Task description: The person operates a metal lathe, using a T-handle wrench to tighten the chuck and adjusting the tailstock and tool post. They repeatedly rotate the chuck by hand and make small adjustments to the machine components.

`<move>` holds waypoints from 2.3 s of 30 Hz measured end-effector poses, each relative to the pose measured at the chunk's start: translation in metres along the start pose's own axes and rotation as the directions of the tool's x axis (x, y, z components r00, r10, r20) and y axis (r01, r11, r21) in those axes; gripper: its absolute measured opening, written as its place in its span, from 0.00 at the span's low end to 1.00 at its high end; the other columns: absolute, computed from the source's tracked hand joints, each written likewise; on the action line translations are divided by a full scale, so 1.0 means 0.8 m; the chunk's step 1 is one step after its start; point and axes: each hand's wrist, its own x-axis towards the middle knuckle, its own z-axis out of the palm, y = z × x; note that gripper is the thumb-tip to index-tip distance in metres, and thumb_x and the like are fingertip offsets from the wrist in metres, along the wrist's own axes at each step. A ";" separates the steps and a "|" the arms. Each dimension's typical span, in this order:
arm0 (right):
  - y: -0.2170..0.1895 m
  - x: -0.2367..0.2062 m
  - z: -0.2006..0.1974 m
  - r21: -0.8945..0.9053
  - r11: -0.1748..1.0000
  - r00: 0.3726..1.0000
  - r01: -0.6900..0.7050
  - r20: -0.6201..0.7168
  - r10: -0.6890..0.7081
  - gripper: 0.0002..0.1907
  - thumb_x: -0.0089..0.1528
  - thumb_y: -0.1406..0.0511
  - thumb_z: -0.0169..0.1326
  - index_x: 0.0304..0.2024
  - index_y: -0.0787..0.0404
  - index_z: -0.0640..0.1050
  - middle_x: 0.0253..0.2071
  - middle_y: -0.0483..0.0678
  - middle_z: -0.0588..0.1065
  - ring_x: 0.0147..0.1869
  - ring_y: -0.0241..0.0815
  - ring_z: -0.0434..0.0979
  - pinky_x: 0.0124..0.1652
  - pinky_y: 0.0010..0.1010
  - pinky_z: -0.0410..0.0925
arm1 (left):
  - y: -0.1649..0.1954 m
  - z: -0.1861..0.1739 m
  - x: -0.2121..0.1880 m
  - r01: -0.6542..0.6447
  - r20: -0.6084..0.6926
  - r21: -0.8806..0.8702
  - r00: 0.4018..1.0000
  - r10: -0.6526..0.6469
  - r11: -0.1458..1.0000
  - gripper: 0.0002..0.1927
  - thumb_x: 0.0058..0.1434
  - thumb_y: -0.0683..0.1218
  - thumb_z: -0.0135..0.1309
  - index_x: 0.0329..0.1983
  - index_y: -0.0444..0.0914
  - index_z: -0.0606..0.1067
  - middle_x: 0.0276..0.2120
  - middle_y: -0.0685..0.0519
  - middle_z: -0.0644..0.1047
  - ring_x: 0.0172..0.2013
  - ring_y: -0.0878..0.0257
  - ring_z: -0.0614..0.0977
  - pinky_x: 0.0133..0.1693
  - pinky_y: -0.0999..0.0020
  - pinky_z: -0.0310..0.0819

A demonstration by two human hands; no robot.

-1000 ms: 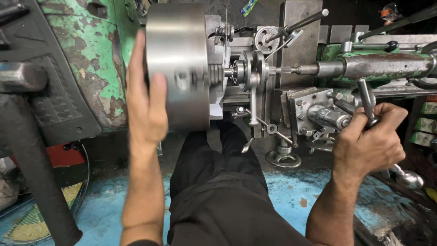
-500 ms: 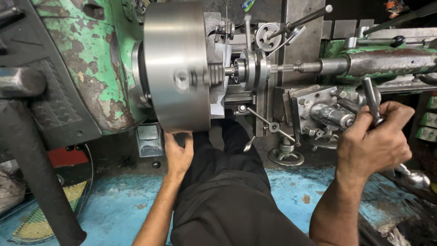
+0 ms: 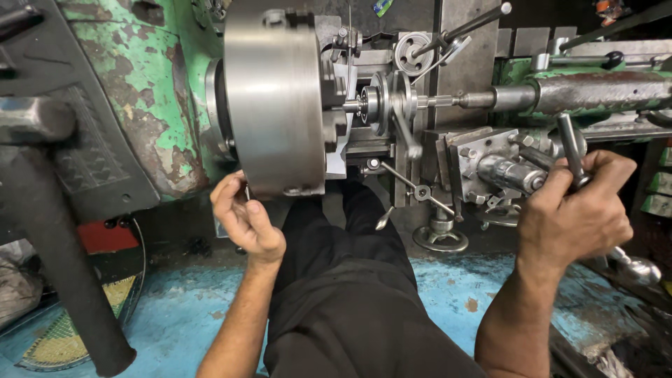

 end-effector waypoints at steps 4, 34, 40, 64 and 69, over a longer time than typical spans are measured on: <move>-0.004 0.000 -0.003 0.013 1.000 1.000 -0.008 0.007 0.008 0.06 0.65 0.68 0.51 0.44 0.61 0.70 0.31 0.50 0.77 0.32 0.52 0.80 0.37 0.42 0.63 | 0.026 0.003 0.017 0.175 0.088 -0.073 0.982 -0.169 0.982 0.23 0.79 0.48 0.41 0.69 0.30 0.57 0.60 0.44 0.70 0.57 0.57 0.74 0.62 0.63 0.68; -0.008 0.001 -0.004 0.027 0.999 0.999 -0.031 0.022 0.031 0.09 0.66 0.66 0.52 0.48 0.60 0.71 0.32 0.52 0.78 0.35 0.58 0.79 0.39 0.49 0.63 | 0.032 -0.026 0.047 0.234 0.366 0.399 0.846 -0.388 0.887 0.29 0.77 0.57 0.34 0.68 0.31 0.67 0.51 0.32 0.78 0.54 0.33 0.77 0.52 0.49 0.72; -0.018 0.008 -0.010 0.031 0.999 1.000 -0.013 0.025 0.012 0.08 0.68 0.65 0.52 0.48 0.60 0.71 0.34 0.52 0.78 0.37 0.58 0.79 0.39 0.48 0.63 | 0.116 0.027 0.181 0.420 0.245 0.475 0.781 -0.574 0.774 0.26 0.79 0.57 0.41 0.69 0.34 0.67 0.52 0.34 0.80 0.51 0.41 0.82 0.55 0.54 0.74; -0.026 0.032 -0.032 0.365 0.927 0.995 0.090 -0.005 -0.095 0.06 0.75 0.68 0.52 0.52 0.65 0.76 0.46 0.55 0.77 0.49 0.57 0.77 0.50 0.48 0.68 | 0.076 0.068 0.169 0.078 0.160 0.056 0.983 -0.086 0.995 0.24 0.78 0.48 0.50 0.70 0.33 0.60 0.66 0.36 0.72 0.69 0.49 0.73 0.68 0.58 0.65; -0.049 0.040 -0.047 0.531 0.819 0.973 0.218 -0.181 -0.142 0.04 0.75 0.72 0.56 0.53 0.66 0.76 0.48 0.54 0.78 0.50 0.51 0.76 0.51 0.41 0.69 | 0.051 0.082 0.218 0.041 0.227 0.184 0.970 -0.083 0.982 0.21 0.77 0.49 0.47 0.67 0.34 0.61 0.64 0.32 0.73 0.68 0.40 0.73 0.66 0.53 0.65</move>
